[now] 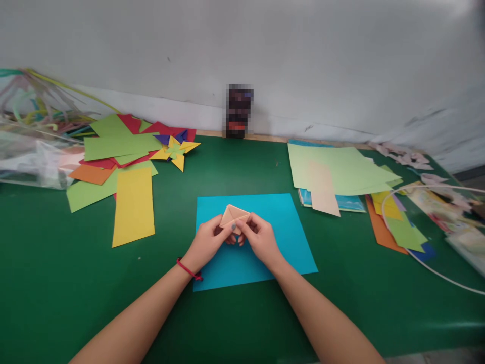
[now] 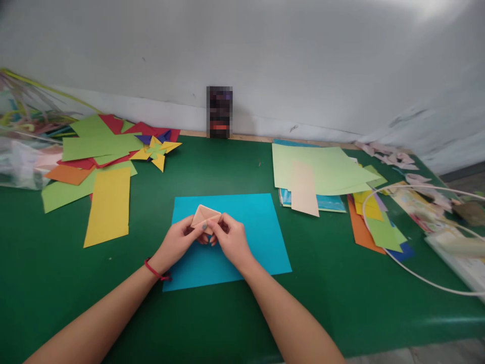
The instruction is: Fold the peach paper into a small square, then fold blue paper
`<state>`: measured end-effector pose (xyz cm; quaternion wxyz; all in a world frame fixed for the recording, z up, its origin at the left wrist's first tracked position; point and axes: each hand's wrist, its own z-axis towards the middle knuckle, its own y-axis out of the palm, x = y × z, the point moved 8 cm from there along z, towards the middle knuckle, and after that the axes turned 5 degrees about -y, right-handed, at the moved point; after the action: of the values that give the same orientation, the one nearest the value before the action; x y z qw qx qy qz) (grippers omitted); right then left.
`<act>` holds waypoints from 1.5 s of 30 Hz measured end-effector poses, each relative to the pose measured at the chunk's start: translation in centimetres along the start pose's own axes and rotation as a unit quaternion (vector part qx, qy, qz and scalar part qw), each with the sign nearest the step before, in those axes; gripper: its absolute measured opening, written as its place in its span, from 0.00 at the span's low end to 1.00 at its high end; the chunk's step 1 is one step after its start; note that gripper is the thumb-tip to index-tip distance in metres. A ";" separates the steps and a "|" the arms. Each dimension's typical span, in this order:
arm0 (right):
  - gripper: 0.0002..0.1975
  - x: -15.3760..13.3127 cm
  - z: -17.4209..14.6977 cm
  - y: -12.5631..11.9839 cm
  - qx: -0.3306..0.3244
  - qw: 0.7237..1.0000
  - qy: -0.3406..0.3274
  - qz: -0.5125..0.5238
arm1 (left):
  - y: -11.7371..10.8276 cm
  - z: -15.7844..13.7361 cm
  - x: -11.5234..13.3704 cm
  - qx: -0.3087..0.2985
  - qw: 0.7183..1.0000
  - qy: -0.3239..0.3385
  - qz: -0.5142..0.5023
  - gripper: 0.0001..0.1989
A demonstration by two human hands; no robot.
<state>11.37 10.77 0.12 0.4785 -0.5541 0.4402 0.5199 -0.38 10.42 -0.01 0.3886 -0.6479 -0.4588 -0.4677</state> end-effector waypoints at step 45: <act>0.19 -1.4 -0.1 0.2 -0.053 0.997 -0.037 -0.031 | 1.9 -0.7 0.3 -0.122 0.992 -0.006 0.012 0.18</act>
<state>11.12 10.65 1.46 0.4807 -0.5721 0.3767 0.5476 1.31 9.30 0.32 0.3093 -0.6988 -0.3929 -0.5116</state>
